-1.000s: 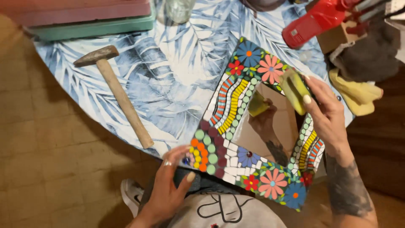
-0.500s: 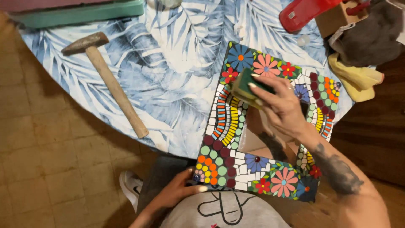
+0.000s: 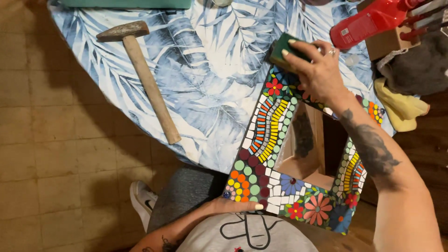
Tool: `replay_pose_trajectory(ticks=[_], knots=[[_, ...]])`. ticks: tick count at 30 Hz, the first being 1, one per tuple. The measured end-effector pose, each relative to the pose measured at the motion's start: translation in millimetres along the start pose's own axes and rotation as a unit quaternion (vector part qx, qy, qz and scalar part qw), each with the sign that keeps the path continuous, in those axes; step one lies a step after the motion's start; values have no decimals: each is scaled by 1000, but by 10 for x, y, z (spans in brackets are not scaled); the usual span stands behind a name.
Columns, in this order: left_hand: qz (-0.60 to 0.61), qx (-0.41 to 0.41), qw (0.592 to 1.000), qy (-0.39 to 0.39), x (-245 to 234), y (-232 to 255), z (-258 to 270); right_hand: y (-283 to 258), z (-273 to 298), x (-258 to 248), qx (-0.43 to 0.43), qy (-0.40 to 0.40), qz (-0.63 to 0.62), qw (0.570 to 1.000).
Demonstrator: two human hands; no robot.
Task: Cleaning and polishing a mosaic mirror frame using a sponge and cleaning liquid
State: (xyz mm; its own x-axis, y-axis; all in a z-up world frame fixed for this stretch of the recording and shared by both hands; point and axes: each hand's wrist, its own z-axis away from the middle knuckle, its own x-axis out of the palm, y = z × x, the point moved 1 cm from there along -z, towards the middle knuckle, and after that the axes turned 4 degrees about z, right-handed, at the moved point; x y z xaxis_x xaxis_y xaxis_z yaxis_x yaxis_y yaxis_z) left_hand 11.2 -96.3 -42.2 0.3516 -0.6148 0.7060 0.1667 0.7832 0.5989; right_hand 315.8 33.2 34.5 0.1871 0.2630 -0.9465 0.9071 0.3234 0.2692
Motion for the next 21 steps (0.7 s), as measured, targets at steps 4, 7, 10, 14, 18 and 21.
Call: replay_pose_trajectory(ticks=[4, 7, 10, 14, 18, 21], knots=[[14, -14, 1000, -15, -3, 22, 10, 78, -102, -50, 9, 59, -44, 997], [-5, -6, 1000, -21, 35, 133, 62, 118, -67, -162, 33, 112, -118, 986], [-90, -49, 994, -38, 131, 507, 179, 113, -36, -473, 46, 141, -154, 977], [-165, 28, 981, -97, 240, 549, 181, 5, -59, -931, 44, 120, -264, 956], [-270, 214, 937, -52, 277, 429, 117, -73, -92, -1227, 33, 97, -305, 947], [-208, 225, 951, -38, 346, 451, 77, -85, -103, -1387, 7, 78, -237, 968]])
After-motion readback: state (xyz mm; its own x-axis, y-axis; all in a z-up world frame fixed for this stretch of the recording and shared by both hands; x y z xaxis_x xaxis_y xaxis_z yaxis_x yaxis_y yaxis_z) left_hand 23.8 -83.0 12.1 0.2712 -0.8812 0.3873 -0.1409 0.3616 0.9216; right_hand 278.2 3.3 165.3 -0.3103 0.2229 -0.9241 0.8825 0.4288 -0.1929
